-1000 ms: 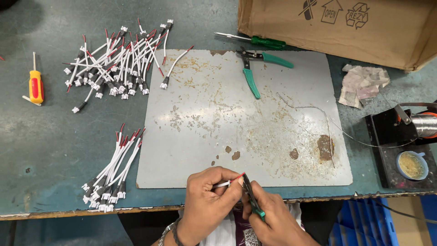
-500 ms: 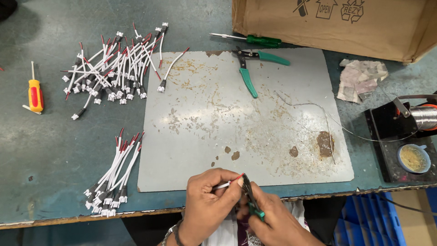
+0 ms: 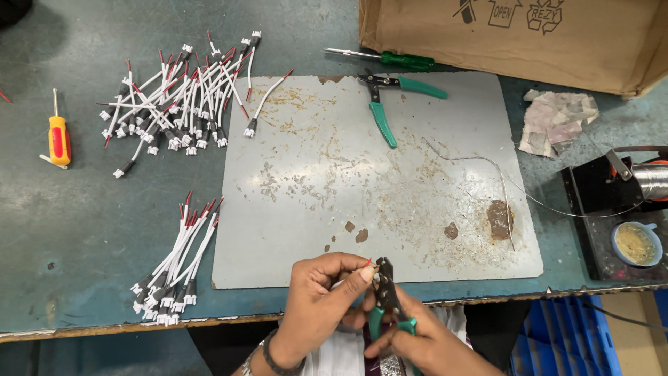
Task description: The person uses wire cutters to trim the ends of multiple white wires with red and black conductors. They repeatedly pick up wires from a pile, cut the ends, and place them back on the table.
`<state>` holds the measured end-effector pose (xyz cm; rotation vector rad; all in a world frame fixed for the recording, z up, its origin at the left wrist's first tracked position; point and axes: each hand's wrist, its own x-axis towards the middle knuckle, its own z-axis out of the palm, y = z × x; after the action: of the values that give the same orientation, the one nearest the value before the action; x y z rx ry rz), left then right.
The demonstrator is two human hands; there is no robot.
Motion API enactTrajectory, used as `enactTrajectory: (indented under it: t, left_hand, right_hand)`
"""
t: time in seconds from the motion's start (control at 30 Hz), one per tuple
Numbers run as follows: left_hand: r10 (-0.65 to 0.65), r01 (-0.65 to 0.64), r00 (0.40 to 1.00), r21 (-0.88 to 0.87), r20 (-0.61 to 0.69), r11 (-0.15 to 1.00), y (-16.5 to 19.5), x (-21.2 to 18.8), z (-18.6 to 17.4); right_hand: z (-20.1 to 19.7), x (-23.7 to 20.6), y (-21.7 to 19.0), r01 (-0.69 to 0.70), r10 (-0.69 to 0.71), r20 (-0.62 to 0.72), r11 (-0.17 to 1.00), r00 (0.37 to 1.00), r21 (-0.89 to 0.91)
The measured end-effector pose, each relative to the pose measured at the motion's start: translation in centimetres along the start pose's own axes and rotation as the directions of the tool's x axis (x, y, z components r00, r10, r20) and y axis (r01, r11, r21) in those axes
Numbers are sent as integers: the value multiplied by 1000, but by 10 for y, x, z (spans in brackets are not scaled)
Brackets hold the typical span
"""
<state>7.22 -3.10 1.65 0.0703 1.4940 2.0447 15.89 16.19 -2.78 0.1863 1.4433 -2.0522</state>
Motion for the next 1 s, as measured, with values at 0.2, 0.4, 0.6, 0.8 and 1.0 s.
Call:
enactTrajectory:
  t: [0.2, 0.4, 0.6, 0.8, 1.0]
  left_hand:
    - [59, -59, 995, -1, 84, 998, 0, 0, -4]
    - [60, -62, 995, 27, 84, 998, -1, 3, -4]
    - [42, -39, 994, -25, 104, 999, 2, 5, -4]
    - [64, -52, 992, -107, 113, 993, 0, 7, -5]
    - [21, -8, 995, -135, 98, 991, 0, 6, -3]
  right_hand:
    - [-12, -6, 7, -109, 111, -59, 993, 992, 38]
    - [-9, -5, 5, -83, 83, -10, 997, 997, 2]
    - [-6, -4, 1, -64, 64, 14, 998, 998, -12]
    - [-3, -4, 1, -15, 17, 23, 997, 1000, -80]
    - [-1, -1, -2, -8, 6, -8, 988, 1000, -155]
